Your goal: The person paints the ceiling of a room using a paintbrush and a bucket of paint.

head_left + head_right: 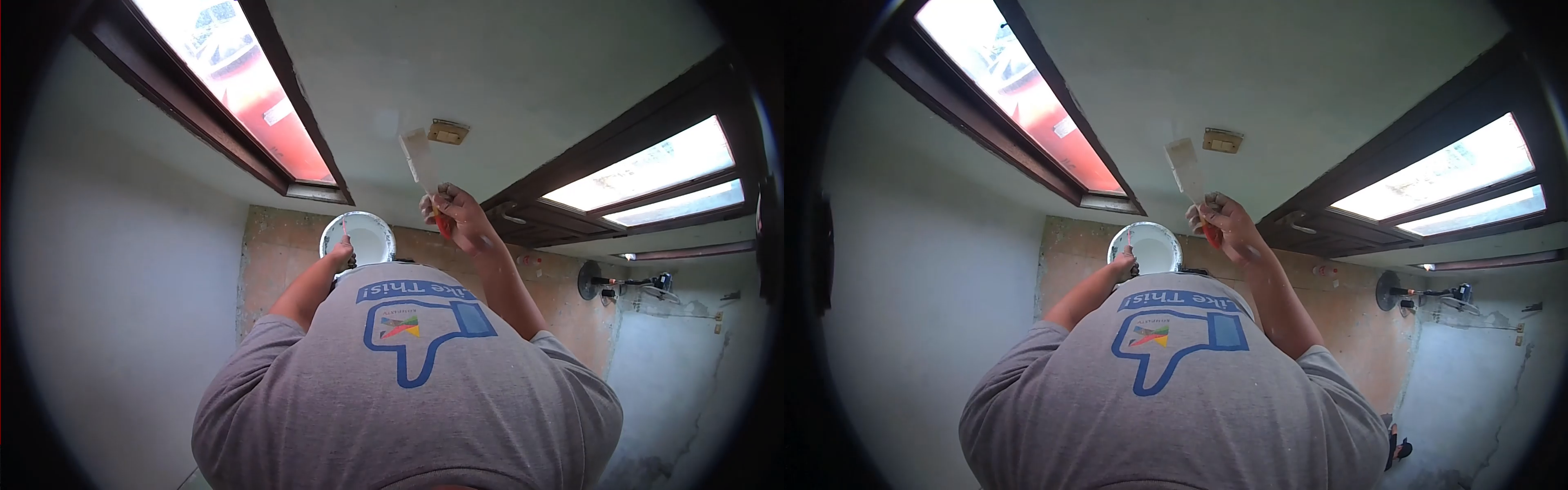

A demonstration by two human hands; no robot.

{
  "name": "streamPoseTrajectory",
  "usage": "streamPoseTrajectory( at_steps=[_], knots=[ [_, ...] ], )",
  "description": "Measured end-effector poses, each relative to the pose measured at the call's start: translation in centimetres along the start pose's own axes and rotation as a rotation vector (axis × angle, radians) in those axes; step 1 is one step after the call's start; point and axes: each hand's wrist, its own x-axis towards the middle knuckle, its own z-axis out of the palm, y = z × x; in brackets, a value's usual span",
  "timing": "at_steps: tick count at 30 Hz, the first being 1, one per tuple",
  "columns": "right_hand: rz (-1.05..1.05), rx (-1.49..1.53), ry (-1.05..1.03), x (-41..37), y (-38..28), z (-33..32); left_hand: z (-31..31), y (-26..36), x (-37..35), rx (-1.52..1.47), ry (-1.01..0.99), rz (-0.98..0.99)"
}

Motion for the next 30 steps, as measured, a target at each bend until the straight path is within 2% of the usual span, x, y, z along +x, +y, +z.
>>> streamPoseTrajectory(
  at_steps=[1, 3, 6, 7, 8, 15, 19, 22, 24, 25, 27, 30],
  knots=[
    [0.000, -0.002, -0.005, 0.2, -0.1, 0.1, 0.0, 0.1, -0.2, 0.000, -0.004, 0.019],
    [0.047, -0.043, -0.191, 0.7, -0.4, 0.2, 0.5, 0.2, -0.4, 0.009, -0.015, 0.061],
    [0.029, -0.112, -0.139, 2.4, -0.6, 1.4, 0.7, 0.9, -0.1, 0.026, -0.034, 0.120],
    [0.013, -0.117, -0.144, 3.1, -1.0, 2.2, 0.6, 0.6, 1.0, 0.131, -0.065, 0.174],
    [-0.080, -0.164, -0.104, 3.6, -1.3, 3.1, 0.5, 0.3, 1.7, 0.236, -0.094, 0.225],
    [-0.469, -0.300, -0.020, 8.1, -1.8, 4.5, 0.3, 0.1, 2.5, 0.144, -0.107, 0.197],
    [-0.515, -0.319, -0.027, 9.3, -3.3, 4.8, 0.3, 0.5, 1.6, 0.068, -0.096, 0.189],
    [-0.457, -0.326, -0.012, 9.9, -4.3, 4.7, 0.1, 0.5, 1.7, 0.031, -0.084, 0.182],
    [-0.233, -0.295, 0.048, 10.0, -4.3, 4.3, -0.2, 0.6, 1.5, -0.037, -0.087, 0.136],
    [-0.239, -0.297, 0.046, 9.9, -3.7, 3.9, -0.1, 0.6, 1.5, -0.044, -0.080, 0.144],
    [-0.117, -0.217, 0.012, 9.2, -2.5, 3.1, -0.1, 0.8, 1.0, -0.042, -0.073, 0.142],
    [-0.128, -0.264, 0.001, 8.1, -1.0, 2.3, -0.4, 0.8, 1.2, -0.023, -0.091, 0.135]
  ],
)
